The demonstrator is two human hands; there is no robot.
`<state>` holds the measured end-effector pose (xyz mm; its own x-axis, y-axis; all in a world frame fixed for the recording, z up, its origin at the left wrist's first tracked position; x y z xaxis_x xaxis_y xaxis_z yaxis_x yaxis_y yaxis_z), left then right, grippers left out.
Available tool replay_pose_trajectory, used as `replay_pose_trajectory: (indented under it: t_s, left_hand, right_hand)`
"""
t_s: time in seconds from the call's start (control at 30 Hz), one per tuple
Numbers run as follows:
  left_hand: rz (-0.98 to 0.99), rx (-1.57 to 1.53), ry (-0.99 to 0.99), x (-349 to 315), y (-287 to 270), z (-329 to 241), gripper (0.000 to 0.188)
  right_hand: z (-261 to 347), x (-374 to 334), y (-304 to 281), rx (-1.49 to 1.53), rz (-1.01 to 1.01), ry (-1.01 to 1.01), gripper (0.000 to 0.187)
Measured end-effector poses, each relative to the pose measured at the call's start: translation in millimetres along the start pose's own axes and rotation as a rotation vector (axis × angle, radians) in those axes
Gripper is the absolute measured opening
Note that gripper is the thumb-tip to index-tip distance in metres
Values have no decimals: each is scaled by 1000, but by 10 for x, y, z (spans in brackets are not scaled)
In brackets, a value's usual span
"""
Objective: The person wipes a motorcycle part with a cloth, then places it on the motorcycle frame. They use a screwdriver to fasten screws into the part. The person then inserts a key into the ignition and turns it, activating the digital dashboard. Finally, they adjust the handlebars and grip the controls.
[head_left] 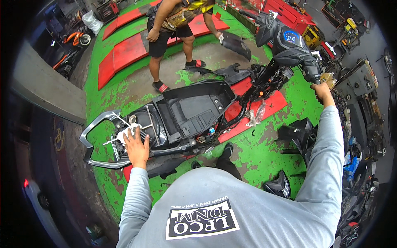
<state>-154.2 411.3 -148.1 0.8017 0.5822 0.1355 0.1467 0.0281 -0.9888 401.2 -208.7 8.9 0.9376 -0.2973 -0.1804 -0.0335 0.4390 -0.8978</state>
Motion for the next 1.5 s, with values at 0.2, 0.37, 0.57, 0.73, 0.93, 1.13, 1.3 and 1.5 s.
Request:
replay_pose_trajectory:
  t_s: [0.2, 0.37, 0.57, 0.73, 0.93, 1.13, 1.3, 1.5]
  left_hand:
    - [-30, -8, 10, -19, -11, -3, 60]
    - [-17, -19, -3, -10, -31, -21, 60]
    - [-15, -23, -9, 2, -48, -26, 61]
    - [-11, -34, -9, -15, -56, -23, 63]
    - [-21, -40, -9, -28, -47, -14, 63]
    - [-26, -43, -4, -14, -66, -31, 63]
    - [-39, -37, -3, -36, -20, 8, 63]
    - [-49, -48, 10, -24, -12, 2, 64]
  right_hand:
    - [55, -69, -35, -17, -49, -18, 37]
    - [57, -86, -33, -10, -41, 9, 38]
    - [54, -102, -52, -3, -59, 22, 34]
    - [67, -111, -39, 6, -54, 11, 38]
    - [46, -74, -19, 6, -80, -19, 38]
    - [-8, 4, -17, 1, -83, -14, 38]
    - [71, -100, -37, -56, -70, 42, 39]
    - [92, -198, -75, -122, -97, 98, 45]
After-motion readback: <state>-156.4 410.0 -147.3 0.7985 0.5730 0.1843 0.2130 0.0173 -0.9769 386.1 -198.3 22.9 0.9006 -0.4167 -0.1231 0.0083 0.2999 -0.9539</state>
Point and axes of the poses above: each hand's wrist, its own x-axis towards the middle knuckle, its own y-axis out of the palm, z = x × y, the point moved 4 cm from there along x, towards the middle knuckle, and after that the axes turned 13 degrees about y, right-handed, at the moved point
